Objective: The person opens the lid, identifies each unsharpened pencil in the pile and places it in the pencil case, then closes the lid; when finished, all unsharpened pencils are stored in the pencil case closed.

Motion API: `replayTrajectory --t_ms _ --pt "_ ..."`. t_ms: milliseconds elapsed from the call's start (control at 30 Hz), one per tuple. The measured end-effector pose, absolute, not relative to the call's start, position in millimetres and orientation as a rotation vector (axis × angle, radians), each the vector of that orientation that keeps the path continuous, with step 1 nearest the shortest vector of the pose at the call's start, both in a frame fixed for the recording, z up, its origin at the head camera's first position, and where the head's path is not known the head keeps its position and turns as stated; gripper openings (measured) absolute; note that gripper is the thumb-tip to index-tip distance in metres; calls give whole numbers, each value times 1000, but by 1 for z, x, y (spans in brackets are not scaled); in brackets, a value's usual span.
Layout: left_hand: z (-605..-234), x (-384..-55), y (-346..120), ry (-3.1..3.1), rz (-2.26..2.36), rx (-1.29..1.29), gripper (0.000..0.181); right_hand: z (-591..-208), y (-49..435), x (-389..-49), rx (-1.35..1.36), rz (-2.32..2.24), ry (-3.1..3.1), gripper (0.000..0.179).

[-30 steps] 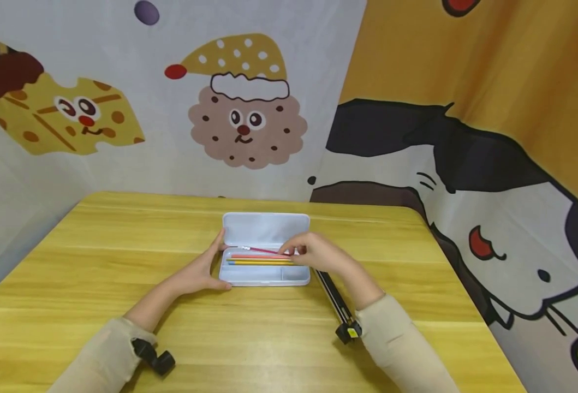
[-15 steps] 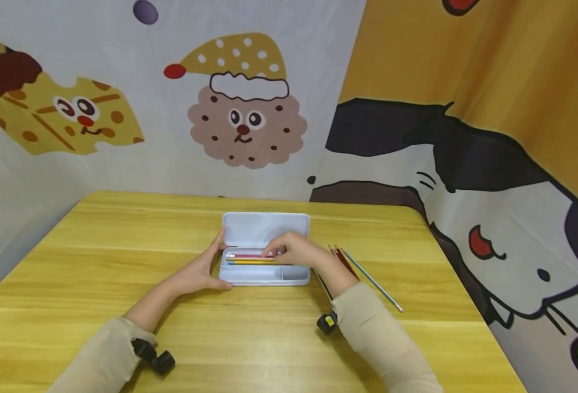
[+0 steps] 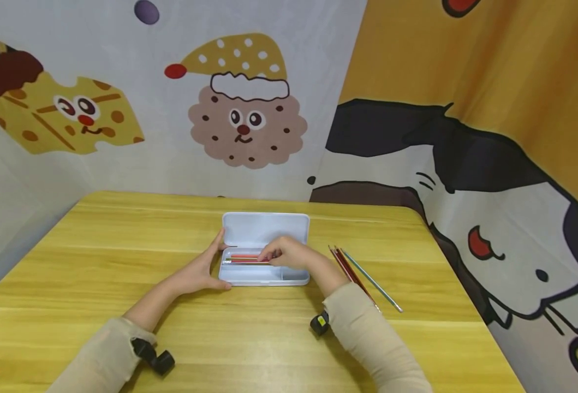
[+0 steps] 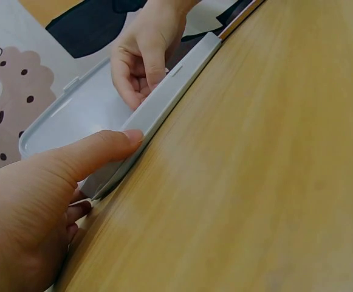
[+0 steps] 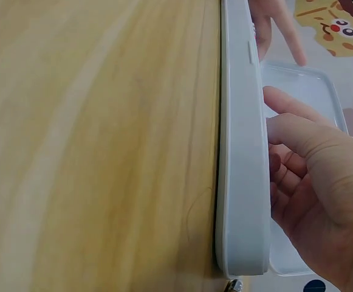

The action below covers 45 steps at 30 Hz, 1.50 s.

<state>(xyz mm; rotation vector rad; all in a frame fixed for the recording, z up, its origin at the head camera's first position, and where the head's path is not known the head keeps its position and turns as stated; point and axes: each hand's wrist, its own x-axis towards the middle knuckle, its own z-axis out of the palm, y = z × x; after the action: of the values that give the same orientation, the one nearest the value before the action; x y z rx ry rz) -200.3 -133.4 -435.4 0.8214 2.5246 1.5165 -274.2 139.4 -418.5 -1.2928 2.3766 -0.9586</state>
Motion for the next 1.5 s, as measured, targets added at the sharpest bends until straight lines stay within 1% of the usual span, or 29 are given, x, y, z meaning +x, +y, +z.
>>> replayTrajectory --t_ms 167,300,367,467,600,767,933,1100,1367,1500 --pt "-430 -196 -132 2528 1515 819 127 -418 139 -275 -1288 -941 2381 26" --pt "-429 -196 -132 2517 1512 806 128 -417 141 -273 -1272 -954 2390 24" --pt "-430 -197 -132 2515 1512 799 129 -415 143 -270 -1268 -980 2396 23" --pt "-442 -203 -134 2528 1507 793 132 -413 150 -266 -1258 -1036 2416 20" --pt "-459 -213 -137 2559 1475 785 136 -410 163 -255 -1211 -1099 2467 18" --pt "-464 -218 -139 2563 1451 778 138 -402 184 -236 -1158 -1103 2534 20" --pt "-463 -218 -139 2548 1460 778 138 -397 206 -214 -1113 -1116 2610 20" --pt "-460 -215 -138 2548 1462 758 137 -402 231 -199 -1017 -1175 2642 20" --pt "-436 -200 -133 2511 1512 784 130 -413 260 -186 -884 -1145 2665 22" --pt "-447 -207 -134 2539 1490 794 133 -419 270 -183 -819 -1112 2670 23"
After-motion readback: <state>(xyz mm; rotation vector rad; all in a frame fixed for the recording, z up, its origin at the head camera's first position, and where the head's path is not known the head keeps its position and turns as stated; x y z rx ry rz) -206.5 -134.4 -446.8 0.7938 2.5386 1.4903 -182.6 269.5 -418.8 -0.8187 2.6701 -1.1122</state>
